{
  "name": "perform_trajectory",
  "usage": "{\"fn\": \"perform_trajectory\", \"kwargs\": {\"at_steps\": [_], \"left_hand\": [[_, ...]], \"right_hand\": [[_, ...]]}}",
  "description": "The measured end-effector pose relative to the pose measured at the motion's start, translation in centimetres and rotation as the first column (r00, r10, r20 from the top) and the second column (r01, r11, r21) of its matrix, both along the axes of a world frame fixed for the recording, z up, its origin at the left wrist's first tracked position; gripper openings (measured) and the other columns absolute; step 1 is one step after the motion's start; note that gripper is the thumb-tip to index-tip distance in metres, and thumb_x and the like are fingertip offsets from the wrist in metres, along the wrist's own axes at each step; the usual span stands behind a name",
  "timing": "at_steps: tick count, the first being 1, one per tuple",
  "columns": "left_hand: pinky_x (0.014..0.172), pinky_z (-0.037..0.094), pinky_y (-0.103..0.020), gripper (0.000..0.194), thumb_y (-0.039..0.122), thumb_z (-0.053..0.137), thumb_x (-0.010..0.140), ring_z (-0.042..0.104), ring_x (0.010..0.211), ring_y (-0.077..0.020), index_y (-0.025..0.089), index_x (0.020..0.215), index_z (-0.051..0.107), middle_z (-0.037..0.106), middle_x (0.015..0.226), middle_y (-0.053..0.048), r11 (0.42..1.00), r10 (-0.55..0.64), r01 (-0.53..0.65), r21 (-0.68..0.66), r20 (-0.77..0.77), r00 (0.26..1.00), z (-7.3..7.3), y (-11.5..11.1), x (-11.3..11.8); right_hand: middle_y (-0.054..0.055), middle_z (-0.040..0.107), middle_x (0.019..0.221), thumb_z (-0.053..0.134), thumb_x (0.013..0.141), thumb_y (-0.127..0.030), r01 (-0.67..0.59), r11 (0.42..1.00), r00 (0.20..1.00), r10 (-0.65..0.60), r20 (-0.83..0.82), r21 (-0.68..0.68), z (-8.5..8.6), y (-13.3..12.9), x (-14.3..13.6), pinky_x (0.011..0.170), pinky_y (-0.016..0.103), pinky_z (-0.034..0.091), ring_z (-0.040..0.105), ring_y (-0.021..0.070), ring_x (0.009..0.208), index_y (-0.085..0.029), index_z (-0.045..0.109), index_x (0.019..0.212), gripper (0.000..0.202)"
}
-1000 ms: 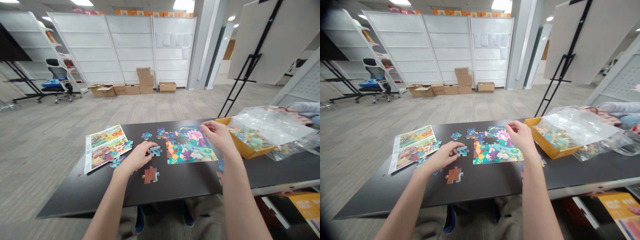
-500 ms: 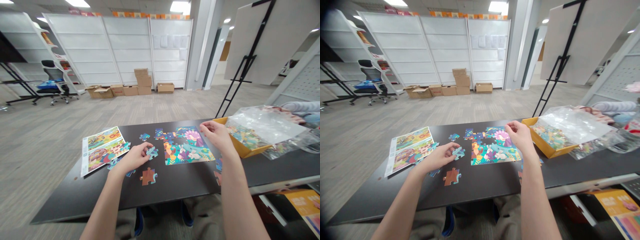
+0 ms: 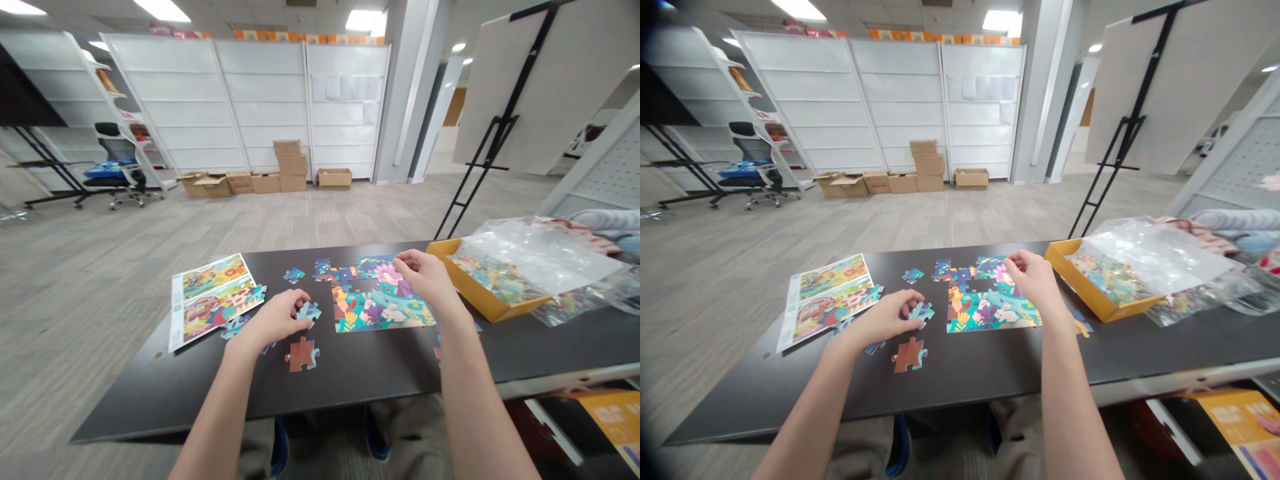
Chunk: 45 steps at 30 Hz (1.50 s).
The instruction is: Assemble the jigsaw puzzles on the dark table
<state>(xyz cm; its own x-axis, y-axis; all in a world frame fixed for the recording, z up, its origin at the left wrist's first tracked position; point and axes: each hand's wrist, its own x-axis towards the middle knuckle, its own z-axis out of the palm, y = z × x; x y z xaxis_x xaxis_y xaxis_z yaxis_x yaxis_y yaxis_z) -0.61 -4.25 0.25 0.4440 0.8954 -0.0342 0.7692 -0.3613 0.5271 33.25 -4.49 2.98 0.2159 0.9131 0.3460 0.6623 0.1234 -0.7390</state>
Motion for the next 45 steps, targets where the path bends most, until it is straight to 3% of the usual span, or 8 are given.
{"fn": "perform_trajectory", "kwargs": {"at_steps": [7, 13, 16, 26, 32, 45], "left_hand": [[0.076, 0.049, -0.033, 0.034, 0.046, 0.067, 0.077, 0.065, 0.089, -0.0248, 0.02, 0.1, 0.065, 0.066, 0.099, -0.008, 0.998, 0.03, -0.025, 0.055, -0.087, 0.996, -0.3, -0.2, 0.1], [0.076, 0.048, -0.035, 0.035, 0.052, 0.067, 0.079, 0.065, 0.086, -0.0258, 0.02, 0.092, 0.062, 0.063, 0.098, -0.007, 0.997, 0.015, -0.005, 0.081, -0.13, 0.991, -0.4, -0.4, 0.2], [0.076, 0.049, -0.035, 0.035, 0.052, 0.067, 0.08, 0.065, 0.087, -0.0259, 0.02, 0.093, 0.063, 0.063, 0.098, -0.008, 0.996, 0.017, -0.004, 0.09, -0.139, 0.99, -0.2, -0.6, 0.5], [0.085, 0.049, -0.037, 0.033, 0.051, 0.062, 0.086, 0.065, 0.097, -0.0274, 0.02, 0.096, 0.065, 0.065, 0.104, -0.01, 0.987, 0.05, -0.029, 0.161, -0.129, 0.99, -0.5, -0.2, 0.9], [0.1, 0.045, -0.041, 0.051, 0.047, 0.079, 0.071, 0.058, 0.115, -0.0319, 0.021, 0.113, 0.069, 0.067, 0.121, -0.01, 0.996, -0.062, 0.066, 0.067, -0.063, 0.996, -0.6, 0.3, -1.1], [0.094, 0.047, -0.038, 0.034, 0.037, 0.081, 0.068, 0.059, 0.106, -0.0292, 0.022, 0.096, 0.071, 0.069, 0.109, -0.006, 0.997, -0.052, 0.054, 0.049, -0.056, 0.997, -0.1, 0.2, -1.3]], "right_hand": [[0.008, 0.075, 0.076, 0.063, 0.08, -0.042, 0.007, 0.999, 1.0, -0.007, -0.028, 0.031, 0.1, 0.0, 0.2, 0.067, 0.033, 0.054, 0.07, 0.022, 0.072, -0.019, 0.071, 0.085, 0.025], [0.007, 0.073, 0.078, 0.068, 0.077, -0.042, 0.231, 0.951, 0.913, -0.139, -0.384, 0.204, 1.1, -0.3, 1.6, 0.055, 0.026, 0.052, 0.069, 0.0187, 0.07, -0.018, 0.069, 0.095, 0.03], [0.006, 0.071, 0.079, 0.071, 0.076, -0.043, 0.264, 0.939, 0.872, -0.136, -0.47, 0.218, 1.2, -0.3, 1.6, 0.052, 0.024, 0.051, 0.067, 0.016, 0.067, -0.019, 0.068, 0.095, 0.031], [0.006, 0.071, 0.077, 0.074, 0.073, -0.044, 0.153, 0.972, 0.898, -0.062, -0.435, 0.177, 1.3, -0.4, 0.3, 0.056, 0.025, 0.052, 0.066, 0.0168, 0.07, -0.017, 0.068, 0.093, 0.034], [0.007, 0.072, 0.077, 0.074, 0.074, -0.046, 0.147, 0.973, 0.912, -0.063, -0.406, 0.18, 1.2, -0.3, 0.4, 0.056, 0.026, 0.053, 0.068, 0.0181, 0.07, -0.017, 0.069, 0.093, 0.035], [0.007, 0.073, 0.073, 0.069, 0.079, -0.045, 0.102, 0.977, 0.955, -0.044, -0.292, 0.187, 1.0, -0.3, -0.1, 0.056, 0.027, 0.048, 0.064, 0.0163, 0.062, -0.016, 0.07, 0.092, 0.032]]}}
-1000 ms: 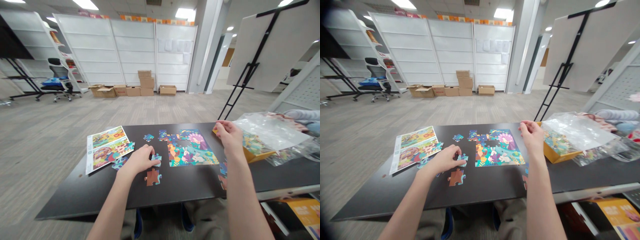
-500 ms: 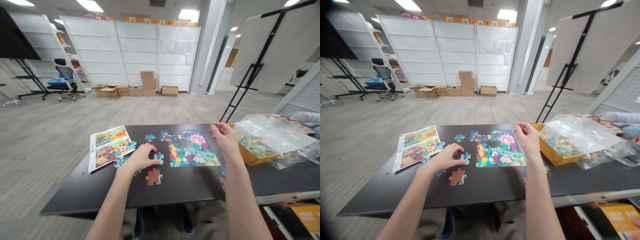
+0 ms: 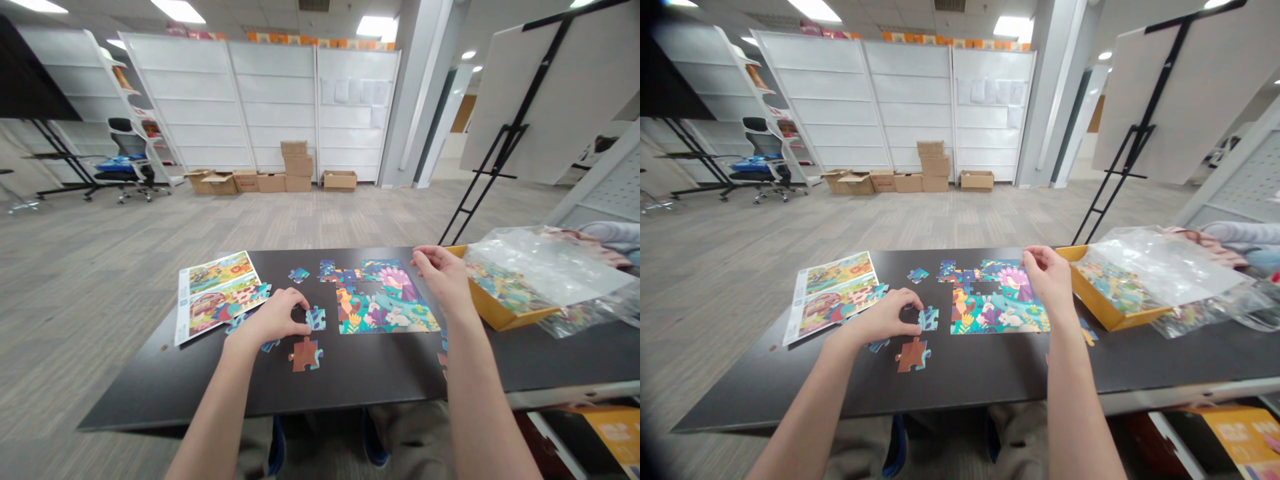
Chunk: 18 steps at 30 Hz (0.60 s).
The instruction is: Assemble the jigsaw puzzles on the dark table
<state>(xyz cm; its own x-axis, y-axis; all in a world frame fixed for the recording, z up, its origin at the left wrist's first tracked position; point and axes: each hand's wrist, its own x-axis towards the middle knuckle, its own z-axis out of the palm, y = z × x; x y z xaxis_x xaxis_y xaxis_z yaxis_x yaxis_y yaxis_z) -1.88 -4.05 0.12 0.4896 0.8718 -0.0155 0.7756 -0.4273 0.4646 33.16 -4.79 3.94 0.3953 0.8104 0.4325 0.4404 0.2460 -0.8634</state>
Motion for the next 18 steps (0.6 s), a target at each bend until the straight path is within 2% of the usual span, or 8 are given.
{"fn": "perform_trajectory", "kwargs": {"at_steps": [10, 18], "left_hand": [[0.094, 0.047, -0.037, 0.035, 0.039, 0.081, 0.067, 0.061, 0.104, -0.0269, 0.022, 0.097, 0.073, 0.069, 0.108, -0.006, 0.999, -0.036, 0.036, 0.018, 0.007, 0.999, -0.6, 0.2, -0.9], [0.097, 0.046, -0.037, 0.037, 0.039, 0.084, 0.064, 0.061, 0.111, -0.0281, 0.023, 0.095, 0.074, 0.068, 0.113, -0.008, 0.999, -0.038, 0.038, 0.022, 0.007, 0.999, -0.6, 0.2, -1.9]], "right_hand": [[0.008, 0.073, 0.073, 0.069, 0.079, -0.047, -0.019, 1.0, 0.999, 0.019, 0.031, -0.014, -0.1, 0.3, 0.1, 0.059, 0.029, 0.051, 0.068, 0.0193, 0.067, -0.016, 0.071, 0.089, 0.033], [0.007, 0.072, 0.072, 0.068, 0.079, -0.047, -0.039, 0.998, 0.997, 0.041, 0.058, -0.042, 0.0, 0.1, 0.0, 0.06, 0.03, 0.05, 0.066, 0.0187, 0.064, -0.016, 0.071, 0.087, 0.031]]}}
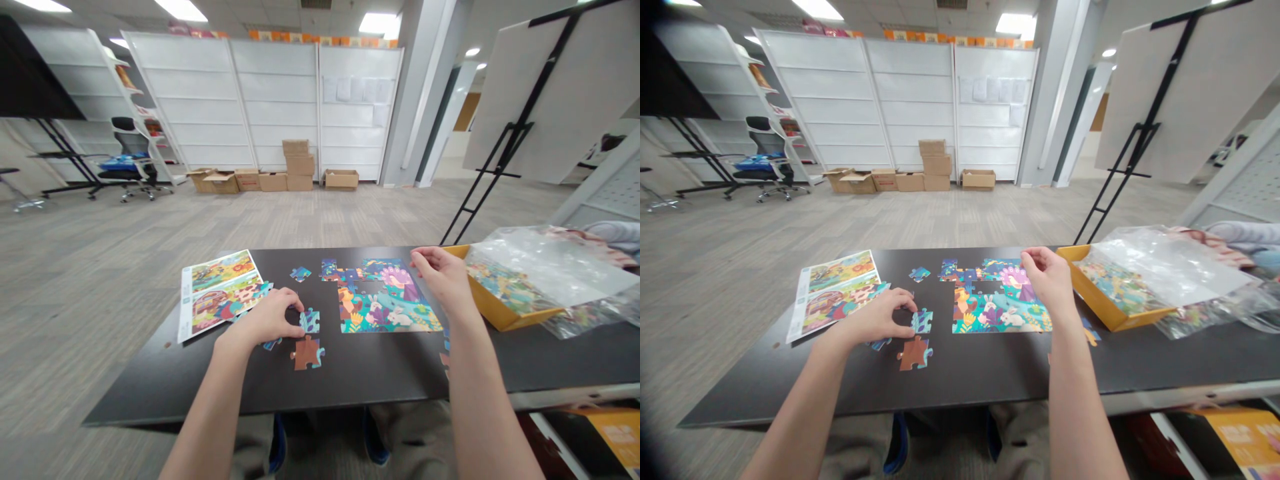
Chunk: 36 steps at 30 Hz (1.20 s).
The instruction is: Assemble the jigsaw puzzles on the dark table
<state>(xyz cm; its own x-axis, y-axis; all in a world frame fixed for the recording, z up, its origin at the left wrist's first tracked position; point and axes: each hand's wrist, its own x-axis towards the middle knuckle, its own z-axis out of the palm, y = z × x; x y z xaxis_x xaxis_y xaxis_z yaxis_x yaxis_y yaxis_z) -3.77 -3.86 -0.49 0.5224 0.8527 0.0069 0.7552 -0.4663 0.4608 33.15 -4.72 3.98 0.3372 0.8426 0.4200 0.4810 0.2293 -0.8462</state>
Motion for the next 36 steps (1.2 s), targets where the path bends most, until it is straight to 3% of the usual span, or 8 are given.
{"fn": "perform_trajectory", "kwargs": {"at_steps": [13, 18, 22, 26, 29, 33, 36], "left_hand": [[0.096, 0.05, -0.04, 0.033, 0.035, 0.082, 0.062, 0.063, 0.111, -0.0306, 0.022, 0.092, 0.075, 0.071, 0.112, -0.009, 0.999, 0.035, -0.036, -0.015, -0.034, 0.999, 1.1, -0.5, -0.6], [0.094, 0.051, -0.038, 0.04, 0.036, 0.076, 0.066, 0.064, 0.109, -0.0292, 0.02, 0.102, 0.074, 0.07, 0.118, -0.011, 0.998, 0.06, -0.061, -0.01, -0.068, 0.996, 1.8, -0.8, -0.9], [0.101, 0.047, -0.041, 0.034, 0.038, 0.056, 0.084, 0.065, 0.111, -0.029, 0.018, 0.107, 0.071, 0.072, 0.115, -0.011, 0.97, 0.213, -0.204, 0.129, -0.057, 0.975, 3.6, -1.1, -2.9], [0.094, 0.048, -0.039, 0.035, 0.032, 0.043, 0.09, 0.066, 0.108, -0.029, 0.018, 0.107, 0.07, 0.073, 0.115, -0.011, 0.872, 0.452, -0.424, 0.246, -0.073, 0.889, 5.3, -1.6, -5.8], [0.082, 0.05, -0.034, 0.031, 0.03, 0.05, 0.086, 0.069, 0.098, -0.0271, 0.019, 0.108, 0.069, 0.075, 0.107, -0.009, 0.846, 0.529, -0.502, 0.18, -0.163, 0.833, 5.6, -2.4, -7.2], [0.074, 0.049, -0.029, 0.03, 0.024, 0.067, 0.071, 0.07, 0.085, -0.023, 0.019, 0.101, 0.071, 0.075, 0.092, -0.005, 0.897, 0.417, -0.44, -0.036, -0.256, 0.872, 5.2, -3.1, -7.2], [0.073, 0.048, -0.029, 0.03, 0.021, 0.071, 0.066, 0.07, 0.085, -0.0227, 0.02, 0.096, 0.072, 0.074, 0.091, -0.004, 0.908, 0.384, -0.413, -0.072, -0.254, 0.888, 4.9, -3.3, -6.5]], "right_hand": [[0.005, 0.071, 0.07, 0.068, 0.08, -0.045, -0.021, 1.0, 0.999, 0.021, 0.025, -0.019, 0.0, 0.0, 0.0, 0.062, 0.029, 0.048, 0.064, 0.0172, 0.062, -0.017, 0.07, 0.086, 0.03], [0.006, 0.071, 0.071, 0.069, 0.08, -0.047, -0.035, 0.999, 0.999, 0.035, 0.016, -0.015, -0.3, 0.2, 0.0, 0.059, 0.028, 0.049, 0.064, 0.0176, 0.064, -0.016, 0.07, 0.085, 0.031], [0.007, 0.072, 0.072, 0.069, 0.08, -0.047, -0.033, 0.999, 0.999, 0.033, 0.033, -0.017, -0.3, 0.2, 0.2, 0.059, 0.027, 0.05, 0.066, 0.0186, 0.066, -0.017, 0.071, 0.086, 0.031], [0.007, 0.072, 0.071, 0.069, 0.08, -0.048, -0.006, 1.0, 0.998, 0.007, 0.06, -0.021, -0.2, 0.0, 0.2, 0.059, 0.028, 0.05, 0.066, 0.0182, 0.063, -0.017, 0.071, 0.086, 0.031], [0.006, 0.072, 0.071, 0.069, 0.08, -0.048, 0.005, 1.0, 0.998, -0.004, 0.065, -0.022, -0.1, 0.0, 0.2, 0.059, 0.027, 0.049, 0.065, 0.0174, 0.063, -0.018, 0.071, 0.087, 0.031], [0.006, 0.072, 0.071, 0.068, 0.081, -0.047, -0.014, 1.0, 0.996, 0.015, 0.087, -0.015, -0.1, 0.0, -0.1, 0.059, 0.027, 0.05, 0.066, 0.0174, 0.063, -0.018, 0.071, 0.087, 0.03], [0.006, 0.073, 0.071, 0.066, 0.082, -0.045, -0.009, 1.0, 0.993, 0.011, 0.116, -0.017, -0.2, 0.1, -0.3, 0.06, 0.027, 0.051, 0.068, 0.0188, 0.065, -0.018, 0.071, 0.087, 0.028]]}}
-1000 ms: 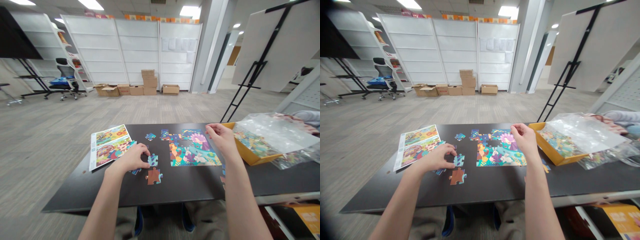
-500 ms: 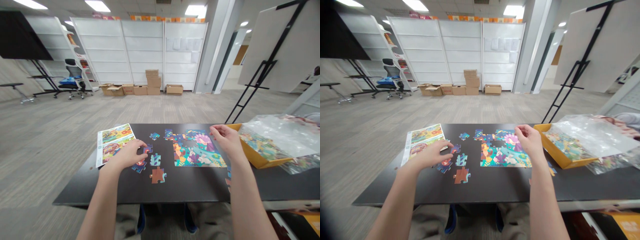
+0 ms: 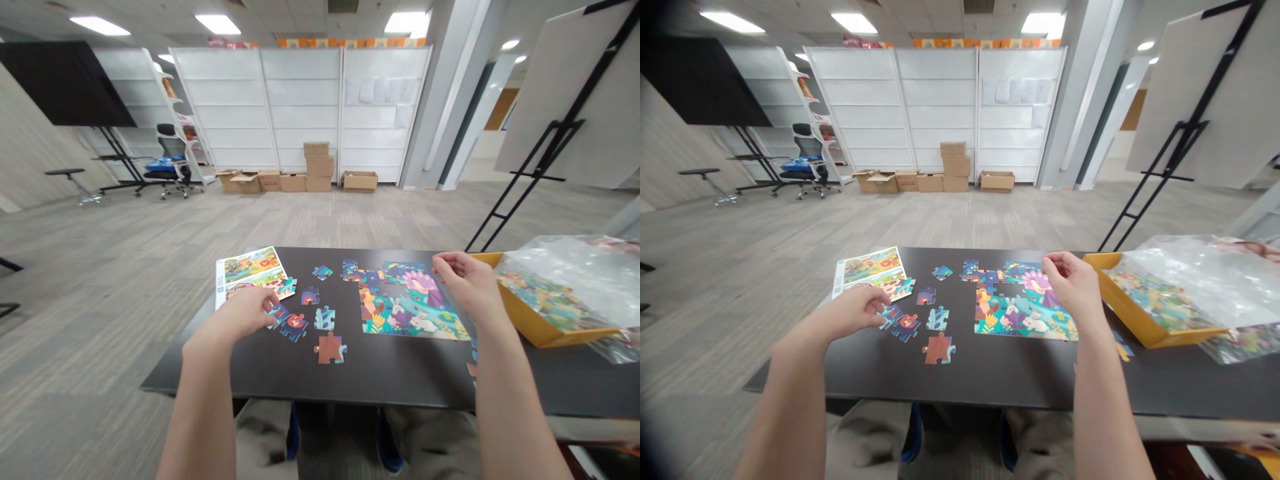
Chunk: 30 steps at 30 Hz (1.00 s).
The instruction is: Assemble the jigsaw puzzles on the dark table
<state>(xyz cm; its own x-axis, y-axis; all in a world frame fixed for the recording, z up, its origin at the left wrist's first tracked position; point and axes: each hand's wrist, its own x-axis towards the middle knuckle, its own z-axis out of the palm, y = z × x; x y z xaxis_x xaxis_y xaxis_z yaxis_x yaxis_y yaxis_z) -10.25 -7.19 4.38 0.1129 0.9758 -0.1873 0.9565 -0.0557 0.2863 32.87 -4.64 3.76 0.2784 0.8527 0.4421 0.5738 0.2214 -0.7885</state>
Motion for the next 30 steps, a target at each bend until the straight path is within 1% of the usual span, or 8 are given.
{"fn": "perform_trajectory", "kwargs": {"at_steps": [3, 6, 10, 13, 18, 24, 27, 30], "left_hand": [[0.073, 0.048, -0.03, 0.033, 0.021, 0.076, 0.063, 0.07, 0.083, -0.0239, 0.022, 0.096, 0.073, 0.075, 0.09, -0.003, 1.0, -0.009, 0.008, -0.03, -0.043, 0.999, -0.3, -0.1, 0.8], [0.077, 0.05, -0.032, 0.049, 0.025, 0.081, 0.062, 0.07, 0.088, -0.0259, 0.025, 0.11, 0.072, 0.075, 0.102, -0.005, 0.998, -0.057, 0.057, -0.003, -0.024, 0.998, -0.9, 0.2, 2.0], [0.098, 0.048, -0.038, 0.038, 0.029, 0.062, 0.086, 0.065, 0.114, -0.0281, 0.02, 0.123, 0.067, 0.069, 0.127, -0.012, 0.951, -0.223, 0.211, 0.224, 0.029, 0.974, -2.6, 2.0, 4.3], [0.107, 0.044, -0.04, 0.043, 0.022, 0.058, 0.088, 0.06, 0.124, -0.0297, 0.018, 0.131, 0.063, 0.065, 0.135, -0.013, 0.94, -0.25, 0.242, 0.242, 0.003, 0.968, -4.0, 3.6, 5.5], [0.101, 0.047, -0.041, 0.04, 0.02, 0.064, 0.084, 0.065, 0.115, -0.0312, 0.018, 0.125, 0.064, 0.071, 0.122, -0.014, 0.951, -0.232, 0.234, 0.202, -0.034, 0.972, -4.9, 4.7, 5.7], [0.088, 0.051, -0.035, 0.048, 0.02, 0.07, 0.078, 0.069, 0.104, -0.026, 0.021, 0.125, 0.058, 0.07, 0.116, -0.011, 0.964, -0.168, 0.14, 0.226, 0.107, 0.98, -4.5, 4.5, 5.4], [0.08, 0.053, -0.032, 0.052, 0.021, 0.07, 0.075, 0.07, 0.086, -0.0203, 0.022, 0.125, 0.057, 0.068, 0.115, -0.008, 0.963, -0.157, 0.112, 0.246, 0.173, 0.972, -4.5, 4.5, 5.3], [0.074, 0.055, -0.032, 0.045, 0.025, 0.068, 0.075, 0.069, 0.072, -0.0155, 0.021, 0.119, 0.059, 0.066, 0.115, -0.007, 0.971, -0.145, 0.074, 0.228, 0.315, 0.938, -4.0, 4.4, 5.3]], "right_hand": [[0.007, 0.074, 0.075, 0.065, 0.082, -0.043, 0.013, 1.0, 0.999, -0.013, 0.045, -0.009, -0.3, 0.1, 0.1, 0.063, 0.029, 0.053, 0.07, 0.0202, 0.069, -0.019, 0.071, 0.089, 0.026], [0.008, 0.075, 0.077, 0.064, 0.083, -0.043, 0.026, 0.999, 0.998, -0.025, 0.066, -0.019, -0.6, 0.3, 0.3, 0.066, 0.031, 0.054, 0.071, 0.0213, 0.071, -0.019, 0.071, 0.089, 0.026], [0.007, 0.075, 0.077, 0.064, 0.082, -0.044, 0.023, 0.999, 0.998, -0.021, 0.066, -0.023, -0.6, 0.4, 0.3, 0.068, 0.032, 0.054, 0.07, 0.0216, 0.07, -0.019, 0.071, 0.088, 0.026], [0.007, 0.075, 0.076, 0.062, 0.082, -0.044, 0.004, 1.0, 0.997, -0.002, 0.074, -0.026, -0.5, 0.3, 0.0, 0.068, 0.033, 0.054, 0.07, 0.0222, 0.07, -0.019, 0.071, 0.088, 0.027], [0.007, 0.074, 0.074, 0.061, 0.082, -0.045, 0.003, 1.0, 0.996, 0.0, 0.089, -0.031, -0.4, 0.1, -0.3, 0.067, 0.033, 0.052, 0.07, 0.0224, 0.069, -0.019, 0.07, 0.087, 0.028], [0.006, 0.074, 0.074, 0.06, 0.082, -0.043, 0.001, 1.0, 0.996, 0.002, 0.093, -0.026, -0.5, 0.1, -0.4, 0.068, 0.033, 0.052, 0.069, 0.0221, 0.069, -0.019, 0.07, 0.085, 0.026], [0.006, 0.074, 0.075, 0.061, 0.083, -0.043, -0.006, 1.0, 0.994, 0.009, 0.109, -0.029, -0.5, 0.1, -0.5, 0.069, 0.034, 0.052, 0.07, 0.0224, 0.07, -0.02, 0.07, 0.086, 0.025], [0.007, 0.075, 0.075, 0.061, 0.084, -0.043, -0.015, 0.999, 0.991, 0.02, 0.131, -0.04, -0.7, 0.2, -0.5, 0.07, 0.035, 0.053, 0.07, 0.0228, 0.07, -0.02, 0.07, 0.086, 0.024]]}}
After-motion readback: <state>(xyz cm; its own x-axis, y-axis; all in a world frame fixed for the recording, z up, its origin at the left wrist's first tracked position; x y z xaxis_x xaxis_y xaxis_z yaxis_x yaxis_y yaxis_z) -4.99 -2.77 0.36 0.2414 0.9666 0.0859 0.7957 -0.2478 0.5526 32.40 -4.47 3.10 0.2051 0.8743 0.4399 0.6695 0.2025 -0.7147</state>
